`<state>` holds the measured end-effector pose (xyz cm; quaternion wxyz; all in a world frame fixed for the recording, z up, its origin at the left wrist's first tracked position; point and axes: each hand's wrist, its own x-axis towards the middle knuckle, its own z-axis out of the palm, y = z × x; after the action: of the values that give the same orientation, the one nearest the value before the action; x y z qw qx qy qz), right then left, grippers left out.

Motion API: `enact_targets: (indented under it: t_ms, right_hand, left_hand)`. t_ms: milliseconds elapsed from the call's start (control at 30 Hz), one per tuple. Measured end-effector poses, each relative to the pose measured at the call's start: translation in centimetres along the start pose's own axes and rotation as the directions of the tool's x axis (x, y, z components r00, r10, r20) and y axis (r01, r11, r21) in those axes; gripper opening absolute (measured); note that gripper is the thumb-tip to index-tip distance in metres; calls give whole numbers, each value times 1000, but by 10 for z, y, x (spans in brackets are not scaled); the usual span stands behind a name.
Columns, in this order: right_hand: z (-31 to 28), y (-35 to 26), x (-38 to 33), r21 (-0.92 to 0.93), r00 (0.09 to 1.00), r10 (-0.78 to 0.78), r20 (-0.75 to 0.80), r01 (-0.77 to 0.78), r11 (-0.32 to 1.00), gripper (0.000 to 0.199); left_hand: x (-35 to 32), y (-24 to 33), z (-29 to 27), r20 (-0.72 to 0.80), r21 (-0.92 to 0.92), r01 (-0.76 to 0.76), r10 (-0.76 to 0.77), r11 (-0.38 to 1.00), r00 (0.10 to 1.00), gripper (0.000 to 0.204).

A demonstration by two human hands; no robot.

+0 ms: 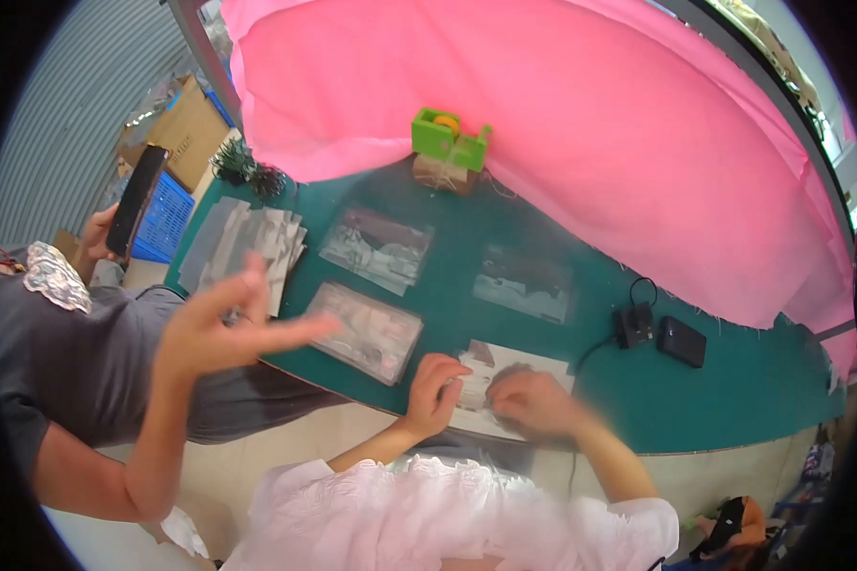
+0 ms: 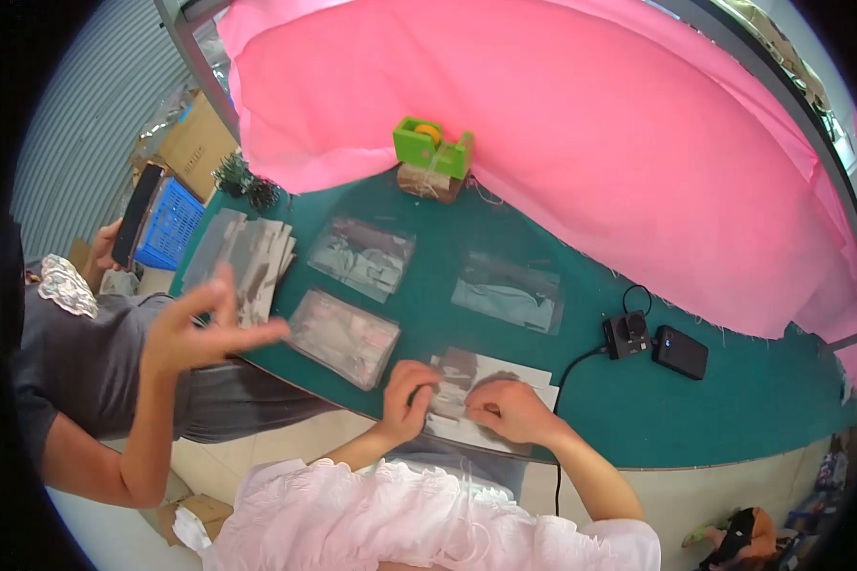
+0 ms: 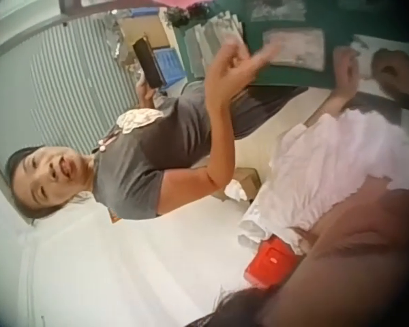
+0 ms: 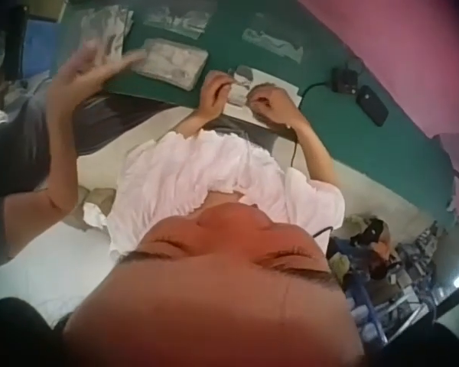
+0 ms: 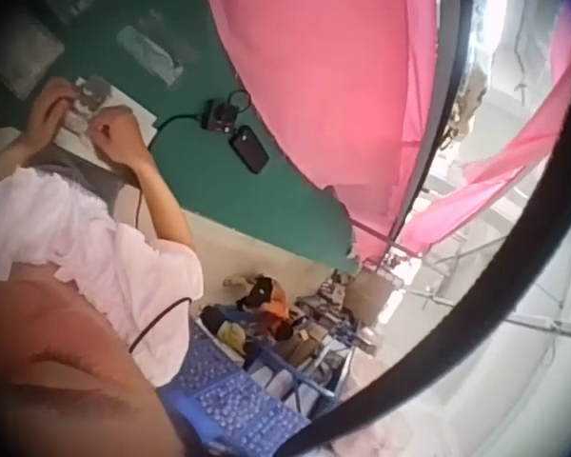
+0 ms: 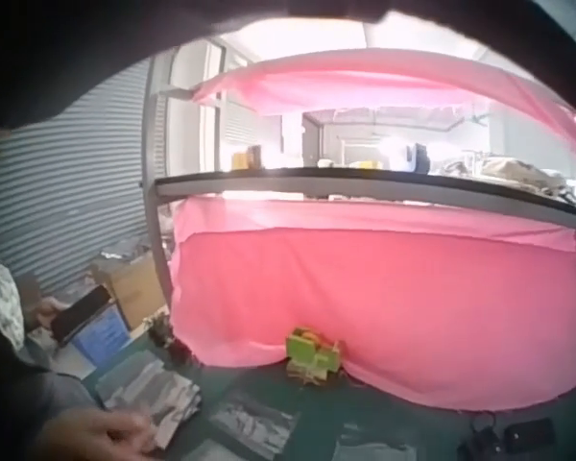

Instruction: Place small components into plastic zip-lock bags at a manual workstation.

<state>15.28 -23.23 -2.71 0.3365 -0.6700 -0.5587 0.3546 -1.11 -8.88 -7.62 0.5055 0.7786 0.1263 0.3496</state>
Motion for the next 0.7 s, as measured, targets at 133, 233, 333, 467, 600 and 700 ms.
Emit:
enact_targets:
  t_ms: [133, 233, 333, 467, 600, 700]
  right_hand:
    - [-12, 16, 0, 348, 969, 228, 97, -247, 904, 9]
    - [-34, 19, 3, 450, 953, 292, 76, -294, 843, 8]
    - [-64, -27, -3, 218, 923, 267, -278, -210, 953, 9]
    - [-99, -60, -19, 274, 624, 110, -774, 174, 946, 11]
    - [-90, -61, -9, 270, 670, 92, -736, 165, 949, 9]
    - [-80, -45, 9, 346, 725, 73, -685, 236, 908, 8]
  left_hand:
    - [-5, 1, 3, -64, 93, -176, 183, 980, 981, 18]
    - [-2, -5, 7, 22, 160, -330, 331, 930, 943, 27]
    - [1, -10, 10, 213, 189, -412, 372, 892, 903, 26]
    - [18, 4, 18, 349, 173, -204, 133, 964, 928, 28]
    - [79, 71, 5, 25, 189, -351, 352, 917, 936, 40]
    - [126, 106, 4, -40, 446, -373, 435, 813, 900, 52]
